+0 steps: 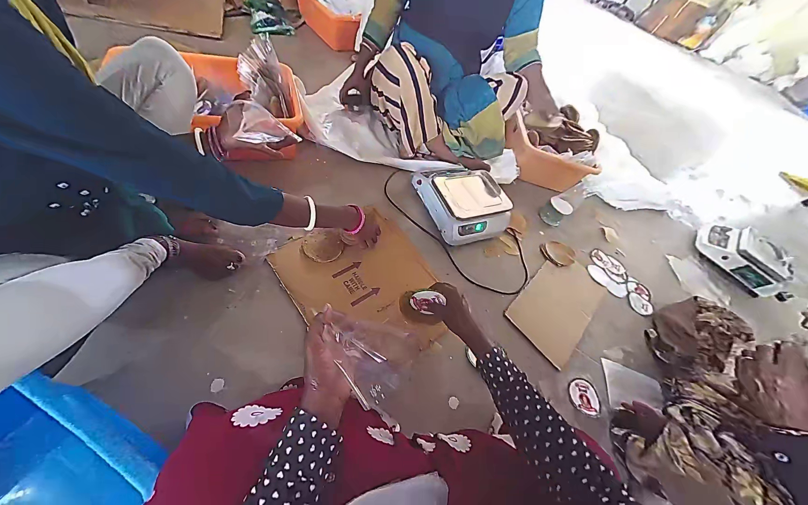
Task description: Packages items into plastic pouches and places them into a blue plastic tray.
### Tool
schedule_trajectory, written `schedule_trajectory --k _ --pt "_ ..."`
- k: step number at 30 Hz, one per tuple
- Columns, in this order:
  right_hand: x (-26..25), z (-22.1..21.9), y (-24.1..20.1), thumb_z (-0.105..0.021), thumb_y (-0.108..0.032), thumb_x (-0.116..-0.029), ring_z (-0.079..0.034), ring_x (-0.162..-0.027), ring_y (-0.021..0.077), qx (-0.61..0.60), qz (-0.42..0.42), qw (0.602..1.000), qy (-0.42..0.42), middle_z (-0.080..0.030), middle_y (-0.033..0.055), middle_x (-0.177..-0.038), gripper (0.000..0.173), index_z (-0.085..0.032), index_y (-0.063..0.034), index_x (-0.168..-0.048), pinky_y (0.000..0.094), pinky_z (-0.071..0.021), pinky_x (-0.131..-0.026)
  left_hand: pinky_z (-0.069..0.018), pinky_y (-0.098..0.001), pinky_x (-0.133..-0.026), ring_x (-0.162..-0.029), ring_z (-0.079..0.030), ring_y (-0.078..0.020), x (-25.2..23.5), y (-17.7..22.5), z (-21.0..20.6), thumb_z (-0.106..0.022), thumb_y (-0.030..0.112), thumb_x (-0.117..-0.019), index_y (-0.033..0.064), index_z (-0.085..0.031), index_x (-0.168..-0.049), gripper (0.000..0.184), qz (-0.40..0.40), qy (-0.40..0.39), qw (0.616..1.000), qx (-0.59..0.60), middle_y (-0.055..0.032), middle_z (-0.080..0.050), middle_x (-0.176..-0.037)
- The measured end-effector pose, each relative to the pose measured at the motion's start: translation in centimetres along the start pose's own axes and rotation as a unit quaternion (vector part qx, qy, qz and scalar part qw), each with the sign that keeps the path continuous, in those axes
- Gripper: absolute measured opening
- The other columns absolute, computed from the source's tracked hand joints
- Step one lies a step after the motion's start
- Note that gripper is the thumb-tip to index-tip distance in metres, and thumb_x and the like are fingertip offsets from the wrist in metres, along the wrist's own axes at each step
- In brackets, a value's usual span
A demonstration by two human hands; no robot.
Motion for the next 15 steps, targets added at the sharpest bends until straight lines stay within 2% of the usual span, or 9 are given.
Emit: schedule_trajectory --k 2,4,7,10,12,15 --pt "2.6 0.0 -0.8 -0.072 -0.018 -0.0932 -0.067 -0.112 0.0367 -0.023 -0.029 0.997 0.071 -0.071 0.0221 -0.115 0.035 -0.068 -0.0001 -0.123 0.0575 -0.0496 -0.1 -0.0565 -0.0512 -0.074 -0.089 -0.066 -0.0267 0.1 0.2 0.0 -0.034 0.04 -0.1087 0.0084 -0.052 -0.118 0.037 -0.005 0.005 1.0 -0.003 -0.0117 -0.063 -0.101" --pt "3.9 -1.6 -0.6 -0.069 -0.018 -0.0948 -0.068 -0.11 0.037 -0.022 -0.044 0.994 0.102 -0.07 0.023 -0.114 0.036 -0.066 0.0019 -0.124 0.0557 -0.0508 -0.1 -0.0578 -0.0492 -0.073 -0.086 -0.067 -0.0252 0.1 0.3 0.1 -0.034 0.04 -0.1082 0.0091 -0.053 -0.115 0.037 -0.017 0.008 1.0 -0.006 -0.0103 -0.064 -0.097" --pt "4.3 -3.9 0.0 -0.066 -0.024 -0.0986 -0.066 -0.114 0.0367 0.011 -0.041 0.996 0.081 -0.069 0.0231 -0.12 0.039 -0.063 0.0016 -0.128 0.0529 -0.0498 -0.103 -0.0571 -0.0515 -0.074 -0.088 -0.066 -0.0269 0.1 0.2 0.4 -0.034 0.041 -0.1082 0.008 -0.052 -0.12 0.039 -0.024 0.006 1.0 -0.011 -0.0117 -0.064 -0.1" --pt "3.5 -4.1 -0.9 -0.06 -0.027 -0.1025 -0.065 -0.118 0.0376 0.055 -0.045 0.997 0.038 -0.067 0.023 -0.124 0.04 -0.061 -0.0005 -0.132 0.054 -0.0492 -0.104 -0.057 -0.0495 -0.072 -0.088 -0.066 -0.0259 0.1 0.3 0.4 -0.037 0.04 -0.1078 0.0081 -0.053 -0.12 0.038 -0.03 0.016 0.999 -0.017 -0.0115 -0.063 -0.101" --pt "3.1 -3.6 -1.3 -0.059 -0.028 -0.1021 -0.066 -0.116 0.0374 0.07 -0.056 0.996 0.016 -0.069 0.0219 -0.121 0.038 -0.063 -0.0023 -0.13 0.0558 -0.0496 -0.101 -0.0568 -0.051 -0.072 -0.089 -0.065 -0.0273 0.1 0.3 0.5 -0.038 0.04 -0.1072 0.0073 -0.052 -0.122 0.038 -0.025 0.016 0.999 -0.011 -0.0128 -0.063 -0.103" --pt "3.6 -2.7 -1.1 -0.067 -0.027 -0.0939 -0.069 -0.108 0.0333 -0.016 -0.057 0.993 0.106 -0.073 0.0181 -0.112 0.036 -0.07 -0.004 -0.121 0.0559 -0.0517 -0.096 -0.0562 -0.0519 -0.073 -0.089 -0.065 -0.0279 -0.1 0.3 0.5 -0.037 0.04 -0.1076 0.0067 -0.052 -0.121 0.039 -0.028 0.012 0.999 -0.012 -0.0131 -0.062 -0.103"
Point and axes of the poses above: each hand's wrist, its own x-axis away from the middle knuckle, its own z-axis out of the back of the hand, y = z × x, the point moved 5 cm from there along -x, towards the middle knuckle
